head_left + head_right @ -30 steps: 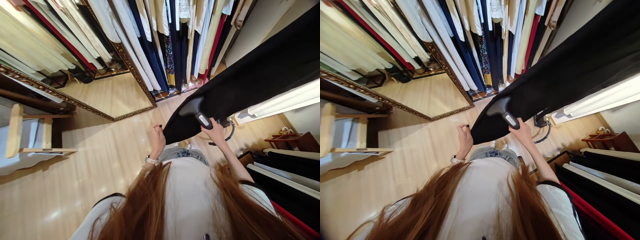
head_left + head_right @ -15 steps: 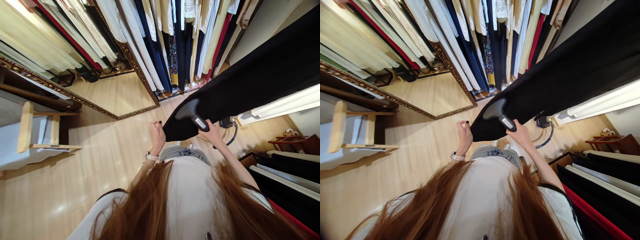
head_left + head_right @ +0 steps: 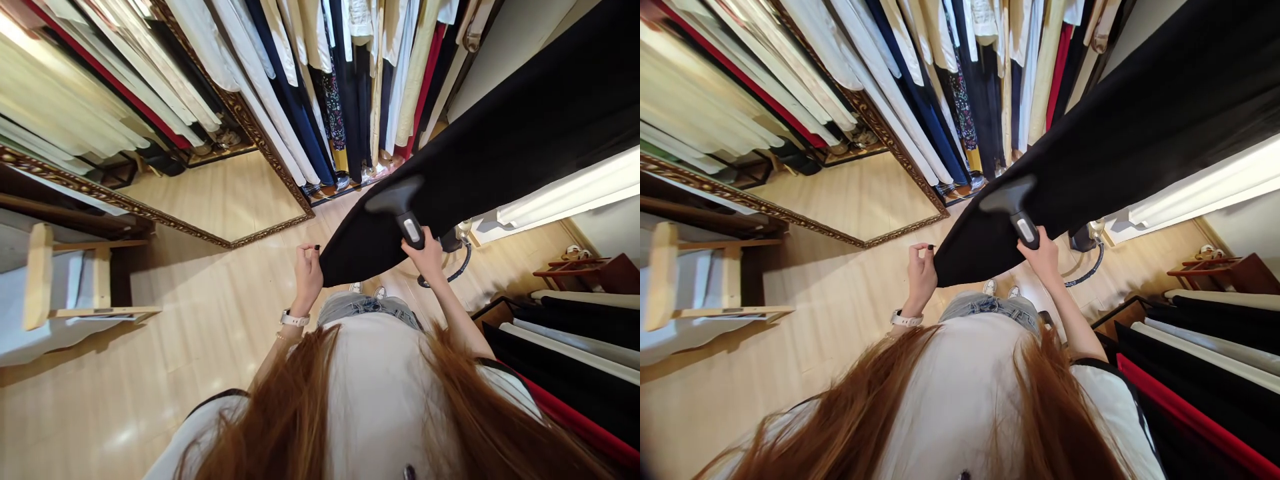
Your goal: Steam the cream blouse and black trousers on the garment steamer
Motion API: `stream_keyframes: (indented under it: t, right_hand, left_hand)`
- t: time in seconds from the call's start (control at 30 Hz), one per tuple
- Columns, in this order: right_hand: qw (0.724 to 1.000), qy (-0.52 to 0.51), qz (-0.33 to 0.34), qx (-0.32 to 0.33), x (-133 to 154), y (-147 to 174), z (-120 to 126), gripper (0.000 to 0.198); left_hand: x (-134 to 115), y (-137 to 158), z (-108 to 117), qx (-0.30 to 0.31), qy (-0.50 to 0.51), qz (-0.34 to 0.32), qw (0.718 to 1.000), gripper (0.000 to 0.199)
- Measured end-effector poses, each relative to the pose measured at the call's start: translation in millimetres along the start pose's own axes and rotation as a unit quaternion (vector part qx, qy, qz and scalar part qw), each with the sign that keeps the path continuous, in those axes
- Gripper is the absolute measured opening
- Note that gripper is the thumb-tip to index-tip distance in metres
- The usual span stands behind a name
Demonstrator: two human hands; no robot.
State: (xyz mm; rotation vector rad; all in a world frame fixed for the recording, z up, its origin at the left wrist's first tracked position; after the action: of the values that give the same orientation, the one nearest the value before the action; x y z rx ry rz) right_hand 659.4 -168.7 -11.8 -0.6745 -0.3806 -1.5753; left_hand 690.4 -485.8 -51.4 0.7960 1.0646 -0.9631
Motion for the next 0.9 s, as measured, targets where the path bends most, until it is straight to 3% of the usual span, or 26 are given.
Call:
stream_keyframes:
  t: [0.2, 0.37, 0.53, 0.6, 0.73, 0.9]
  right_hand:
    - [0.996, 0.034, 0.045, 0.065, -14.3, -8.2, 14.4, 0.04]
    - [0.998, 0.036, -0.035, -0.039, -32.2, -12.5, 35.8, 0.04]
    - [0.996, 0.051, 0.02, 0.073, -35.4, 8.6, 20.8, 0.04]
    - [0.998, 0.04, -0.01, 0.047, -40.3, 11.8, 21.3, 0.039]
    - [0.991, 0.002, -0.119, -0.068, -52.6, 22.4, 25.4, 0.043]
    - [0.99, -0.034, -0.135, 0.021, -47.9, 66.8, -9.3, 0.043]
  left_hand:
    - [-7.2, 0.9, -2.0, 0.099, 0.007, 0.003, 0.995, 0.032]
    - [-11.4, -1.0, -2.7, 0.101, 0.015, -0.011, 0.995, 0.03]
    - [-6.1, -1.6, -11.5, 0.13, 0.027, 0.001, 0.991, 0.032]
    - [-2.6, -1.3, -14.3, 0.135, 0.033, 0.013, 0.99, 0.034]
    - [0.3, 0.0, -21.1, 0.138, 0.038, 0.024, 0.989, 0.038]
    - [-2.2, 4.7, -38.0, 0.166, 0.045, 0.038, 0.984, 0.041]
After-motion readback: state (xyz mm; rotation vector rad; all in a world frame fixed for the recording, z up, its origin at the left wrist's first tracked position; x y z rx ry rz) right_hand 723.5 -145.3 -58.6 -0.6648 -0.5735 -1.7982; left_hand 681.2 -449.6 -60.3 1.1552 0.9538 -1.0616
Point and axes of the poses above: each hand's wrist, its own y-axis away from the middle knuckle, its own z-axis out of the back of the hand, x = y × z, the point moved 4 cm from there along -y, towards the middle knuckle, and after that the axes turned 3 degrees about z, right-handed, at the moved point
